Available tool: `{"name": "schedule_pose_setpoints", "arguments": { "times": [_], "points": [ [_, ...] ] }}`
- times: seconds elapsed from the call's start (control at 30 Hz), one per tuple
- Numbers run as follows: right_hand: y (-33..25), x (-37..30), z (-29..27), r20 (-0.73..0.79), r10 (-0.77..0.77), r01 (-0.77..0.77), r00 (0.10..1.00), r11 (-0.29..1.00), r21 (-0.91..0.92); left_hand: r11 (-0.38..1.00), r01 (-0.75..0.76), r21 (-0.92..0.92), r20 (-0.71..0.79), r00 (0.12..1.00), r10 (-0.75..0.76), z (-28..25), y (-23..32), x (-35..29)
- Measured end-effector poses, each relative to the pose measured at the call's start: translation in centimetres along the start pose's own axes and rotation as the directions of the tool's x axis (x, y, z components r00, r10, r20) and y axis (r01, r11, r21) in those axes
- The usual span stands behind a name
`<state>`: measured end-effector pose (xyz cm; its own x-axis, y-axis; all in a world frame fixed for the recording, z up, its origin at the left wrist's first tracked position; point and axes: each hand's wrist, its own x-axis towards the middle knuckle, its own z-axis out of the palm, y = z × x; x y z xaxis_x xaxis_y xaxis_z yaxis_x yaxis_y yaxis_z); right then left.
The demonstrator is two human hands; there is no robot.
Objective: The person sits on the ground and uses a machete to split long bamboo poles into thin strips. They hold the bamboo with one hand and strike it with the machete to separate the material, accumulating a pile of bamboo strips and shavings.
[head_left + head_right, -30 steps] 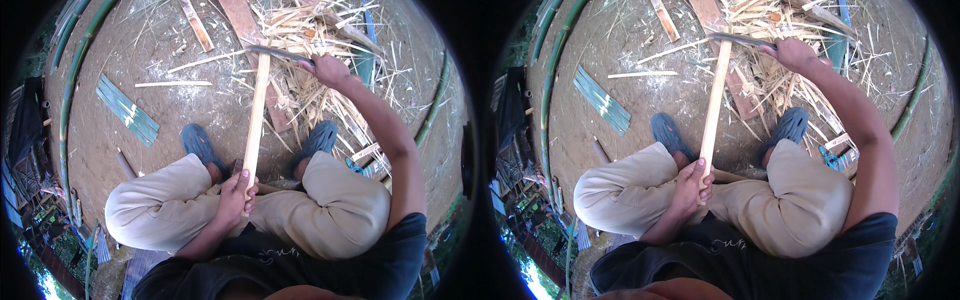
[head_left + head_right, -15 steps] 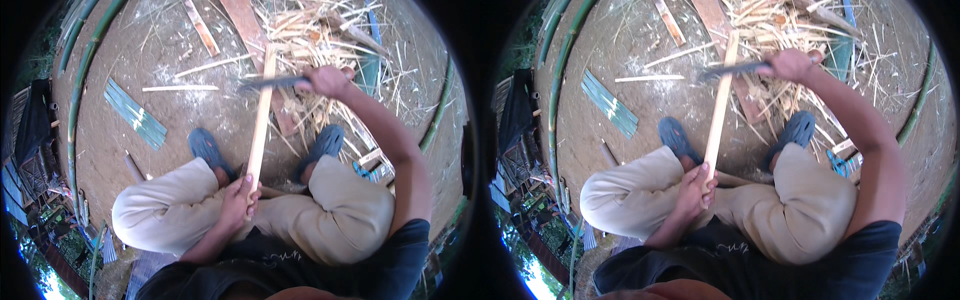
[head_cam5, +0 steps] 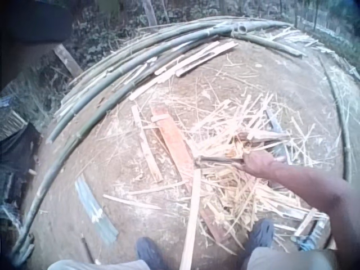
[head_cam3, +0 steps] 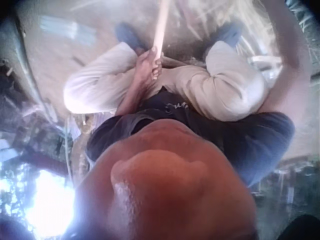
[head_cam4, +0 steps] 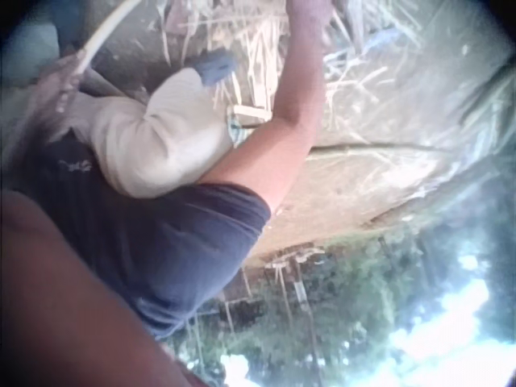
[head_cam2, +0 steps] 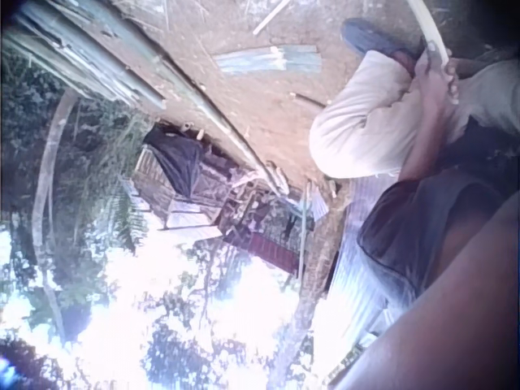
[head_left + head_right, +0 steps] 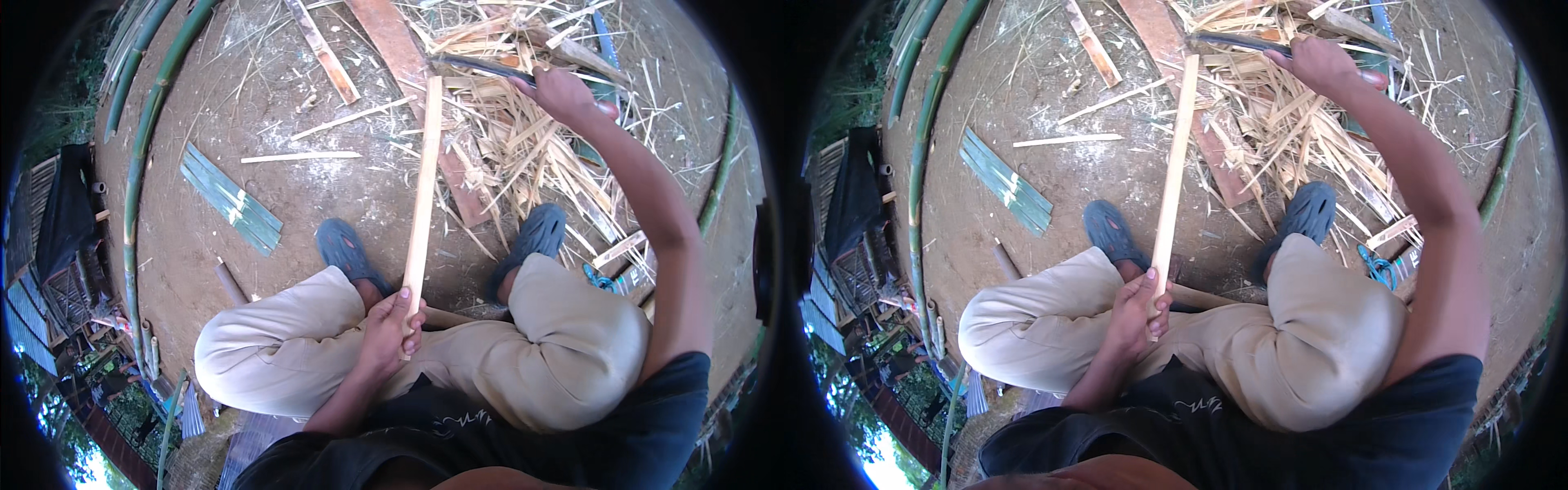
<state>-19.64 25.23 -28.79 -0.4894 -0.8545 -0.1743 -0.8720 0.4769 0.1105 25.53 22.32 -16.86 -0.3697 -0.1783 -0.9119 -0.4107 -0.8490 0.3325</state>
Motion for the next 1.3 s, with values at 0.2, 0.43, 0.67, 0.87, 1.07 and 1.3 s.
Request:
{"name": "schedule_pose_setpoints", "arguments": {
  "times": [0.2, 0.43, 0.67, 0.87, 1.07, 1.3],
  "points": [
    [-7.0, -2.7, 1.2, 0.377, 0.065, -0.323, 0.924, 0.659, 0.679, 0.995, -0.102, 0.018, -0.022, 0.994, 0.103, 0.8, -1.0, 0.1],
    [-13.5, -8.7, -5.8, 0.594, -0.276, -0.609, 0.756, 0.035, 0.792, 0.878, -0.479, 0.004, -0.144, 0.868, 0.475, 4.1, 0.8, 2.9],
    [-16.3, -11.4, -10.4, 0.439, -0.42, -0.541, 0.794, -0.162, 0.825, 0.549, -0.818, -0.174, -0.309, 0.575, 0.758, 8.4, 3.3, 8.2],
    [-15.6, -12.2, -10.0, 0.41, -0.341, -0.506, 0.846, -0.269, 0.82, 0.487, -0.867, -0.107, -0.226, 0.498, 0.837, 9.3, 7.3, 7.4],
    [-12.8, -11.4, -9.8, 0.33, -0.353, -0.428, 0.876, -0.251, 0.868, 0.399, -0.916, 0.029, -0.165, 0.39, 0.906, 4.6, 12.0, 5.5],
    [-9.7, -12.4, -6.5, 0.342, -0.439, -0.467, 0.831, -0.216, 0.857, 0.111, -0.911, -0.397, -0.348, 0.261, 0.9, -7.0, 28.7, -1.5]
  ]
}}
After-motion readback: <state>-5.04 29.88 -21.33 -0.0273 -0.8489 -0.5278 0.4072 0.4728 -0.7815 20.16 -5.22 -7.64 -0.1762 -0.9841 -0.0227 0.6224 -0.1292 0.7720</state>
